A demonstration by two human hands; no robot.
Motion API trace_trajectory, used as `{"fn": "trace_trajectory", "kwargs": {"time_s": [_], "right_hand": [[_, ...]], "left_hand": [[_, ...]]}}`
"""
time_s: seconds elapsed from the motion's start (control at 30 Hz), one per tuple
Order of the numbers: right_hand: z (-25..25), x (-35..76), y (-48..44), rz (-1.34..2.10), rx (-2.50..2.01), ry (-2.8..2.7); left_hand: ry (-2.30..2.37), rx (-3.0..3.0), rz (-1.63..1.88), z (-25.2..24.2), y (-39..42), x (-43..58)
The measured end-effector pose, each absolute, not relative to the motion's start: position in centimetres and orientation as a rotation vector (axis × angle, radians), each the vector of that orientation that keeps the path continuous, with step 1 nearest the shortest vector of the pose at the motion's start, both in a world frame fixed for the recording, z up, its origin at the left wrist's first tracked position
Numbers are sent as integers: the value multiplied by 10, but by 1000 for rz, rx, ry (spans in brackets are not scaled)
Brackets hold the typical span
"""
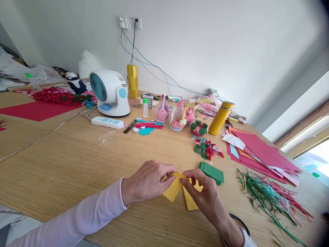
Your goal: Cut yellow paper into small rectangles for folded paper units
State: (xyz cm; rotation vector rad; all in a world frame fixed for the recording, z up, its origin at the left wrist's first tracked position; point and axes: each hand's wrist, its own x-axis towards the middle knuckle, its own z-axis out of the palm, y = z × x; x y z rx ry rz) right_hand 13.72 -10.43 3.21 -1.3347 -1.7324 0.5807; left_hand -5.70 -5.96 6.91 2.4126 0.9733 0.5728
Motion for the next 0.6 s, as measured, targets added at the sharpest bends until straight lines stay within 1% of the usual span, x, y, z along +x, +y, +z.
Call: {"fn": "trace_trajectory", "kwargs": {"time_s": [0.13,0.2,0.27,0.4,0.47,0.6], "right_hand": [[26,134,-104,837,-1289,-1575],[19,133,-103,977,-1204,-1500],[12,132,-103,1040,-1194,-1509],[4,130,-105,907,-1398,-1672],[4,128,-107,828,-1467,-1733],[7,127,-109,802,-1507,-1796]], "left_hand": [[1097,2212,599,55,-55,-65],[1094,2048,620,43,-51,-70],[1056,1881,668,34,-50,-73],[1039,1648,674,19,-54,-77],[1054,1617,662,13,-56,-78],[1020,1597,647,6,-58,-80]]}}
